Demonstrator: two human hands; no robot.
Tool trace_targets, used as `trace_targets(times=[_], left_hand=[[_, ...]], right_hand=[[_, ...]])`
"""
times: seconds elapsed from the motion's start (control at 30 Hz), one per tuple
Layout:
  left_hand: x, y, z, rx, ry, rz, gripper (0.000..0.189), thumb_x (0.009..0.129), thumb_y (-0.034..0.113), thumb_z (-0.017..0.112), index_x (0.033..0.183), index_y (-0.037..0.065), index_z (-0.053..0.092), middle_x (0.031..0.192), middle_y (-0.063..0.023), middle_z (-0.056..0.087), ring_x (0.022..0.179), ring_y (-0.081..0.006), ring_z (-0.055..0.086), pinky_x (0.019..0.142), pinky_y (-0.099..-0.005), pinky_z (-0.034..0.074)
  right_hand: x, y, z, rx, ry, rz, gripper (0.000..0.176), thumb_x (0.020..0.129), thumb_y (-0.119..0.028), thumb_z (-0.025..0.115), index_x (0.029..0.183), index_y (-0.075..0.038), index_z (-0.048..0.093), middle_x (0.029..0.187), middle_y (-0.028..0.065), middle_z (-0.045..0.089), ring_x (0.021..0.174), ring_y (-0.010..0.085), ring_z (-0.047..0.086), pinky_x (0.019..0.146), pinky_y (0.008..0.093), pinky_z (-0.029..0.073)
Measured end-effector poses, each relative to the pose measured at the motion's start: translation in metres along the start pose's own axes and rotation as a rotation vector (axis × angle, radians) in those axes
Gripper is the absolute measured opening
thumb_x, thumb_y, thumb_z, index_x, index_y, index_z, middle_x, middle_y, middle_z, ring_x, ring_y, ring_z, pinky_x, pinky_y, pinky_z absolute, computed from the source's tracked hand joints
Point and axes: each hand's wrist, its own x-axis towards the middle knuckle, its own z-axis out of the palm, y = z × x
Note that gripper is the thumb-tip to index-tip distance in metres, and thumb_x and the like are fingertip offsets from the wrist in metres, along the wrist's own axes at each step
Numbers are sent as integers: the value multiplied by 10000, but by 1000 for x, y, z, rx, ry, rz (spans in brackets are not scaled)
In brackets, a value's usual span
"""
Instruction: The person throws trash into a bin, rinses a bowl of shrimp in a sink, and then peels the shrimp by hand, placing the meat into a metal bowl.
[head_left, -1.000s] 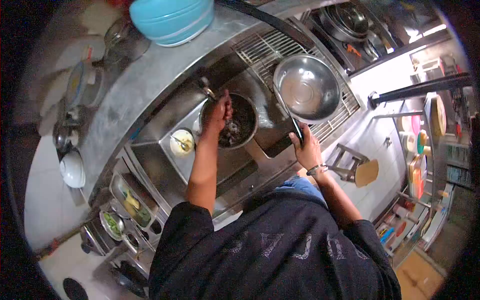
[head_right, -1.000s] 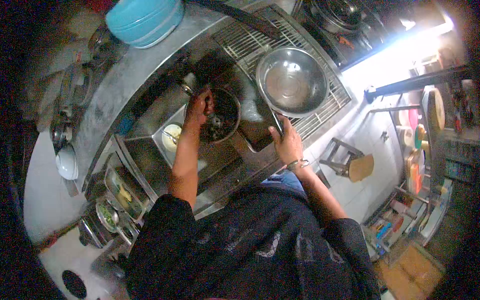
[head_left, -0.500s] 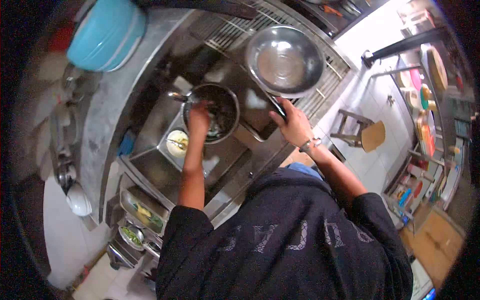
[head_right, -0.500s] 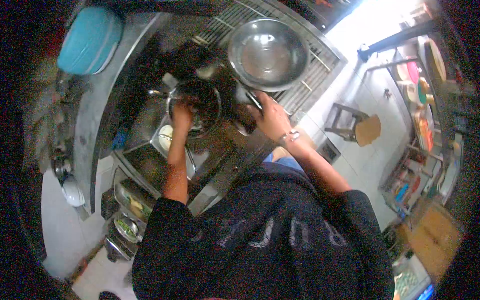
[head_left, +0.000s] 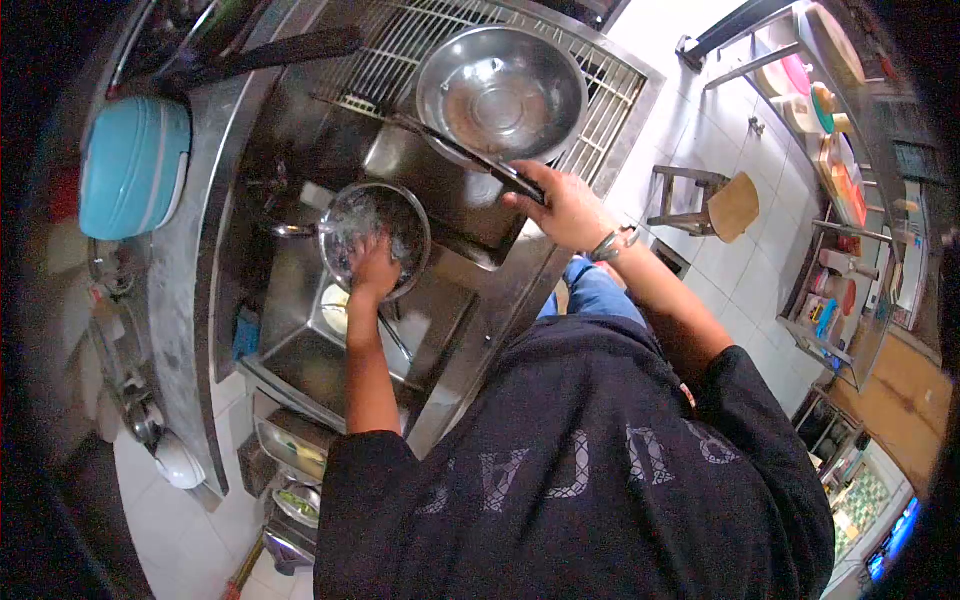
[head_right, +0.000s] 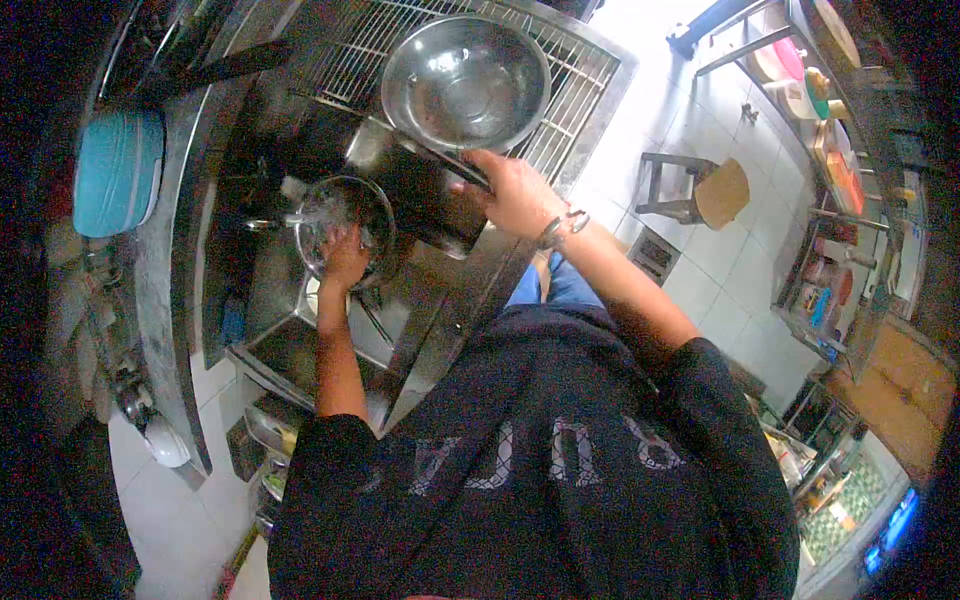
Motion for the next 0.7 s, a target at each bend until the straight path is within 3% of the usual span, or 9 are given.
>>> trace_targets(times=[0.17,0.27,0.37,0.43,0.5,0.57,0.6,0.63,0.7], left_hand=[[3,-6,13,16,56,-13,681,827,272,617,1436,130,346,1507,-232,256,1369,-498,208,1056,-677,181],[9,-6,6,22,9,-46,623,837,281,601,1408,134,399,1483,-240,304,1364,-486,237,1076,-630,206],[2,-1,-27,-55,2,-8,605,835,268,623,1390,118,437,1455,-231,363,1360,-445,284,1105,-530,249],[-18,8,-61,-444,29,56,621,830,241,666,1398,123,444,1450,-208,391,1352,-384,337,1104,-421,295],[-26,-6,-71,-552,102,90,637,821,220,702,1401,139,452,1425,-191,440,1317,-336,411,1090,-383,318],[-34,-17,-84,-663,164,169,623,824,240,713,1391,148,472,1360,-178,522,1117,-263,584,996,-352,408],[-41,-15,-98,-744,175,74,513,826,236,711,1300,105,568,1179,-138,655,851,-181,641,835,-318,476],[-43,-25,-98,-742,183,59,513,826,236,711,1300,105,568,1179,-138,655,851,-181,641,835,-318,476],[-39,-43,-102,-730,290,-49,356,818,218,712,1127,46,670,974,-106,718,704,-119,601,695,-308,477]], right_hand=[[8,6,-11,25,-45,-34,418,882,-317,636,1184,-34,577,988,238,652,950,408,623,804,451,495],[13,4,-11,-15,-45,-63,406,886,-313,641,1182,-41,579,925,228,654,887,382,642,760,428,497],[16,2,-8,-36,-37,-89,404,888,-300,647,1194,-46,577,894,220,653,843,355,658,724,405,496],[17,-2,-3,-14,-46,-91,402,886,-293,648,1196,-46,576,899,221,651,844,354,658,722,402,496],[17,-8,3,-4,-60,-54,394,886,-276,644,1195,-43,571,920,219,652,872,358,656,730,400,497],[16,-13,10,-11,-65,-66,374,892,-263,637,1183,-38,570,937,220,651,887,372,651,731,413,493],[15,-9,18,12,-41,-60,371,895,-262,633,1181,-36,566,944,223,650,896,381,647,733,423,489],[14,-8,25,34,-19,-48,368,898,-262,629,1179,-33,563,950,227,648,905,391,642,736,432,485],[13,-19,31,62,-29,-42,379,903,-265,622,1194,-33,551,972,237,642,935,413,623,759,442,479]])
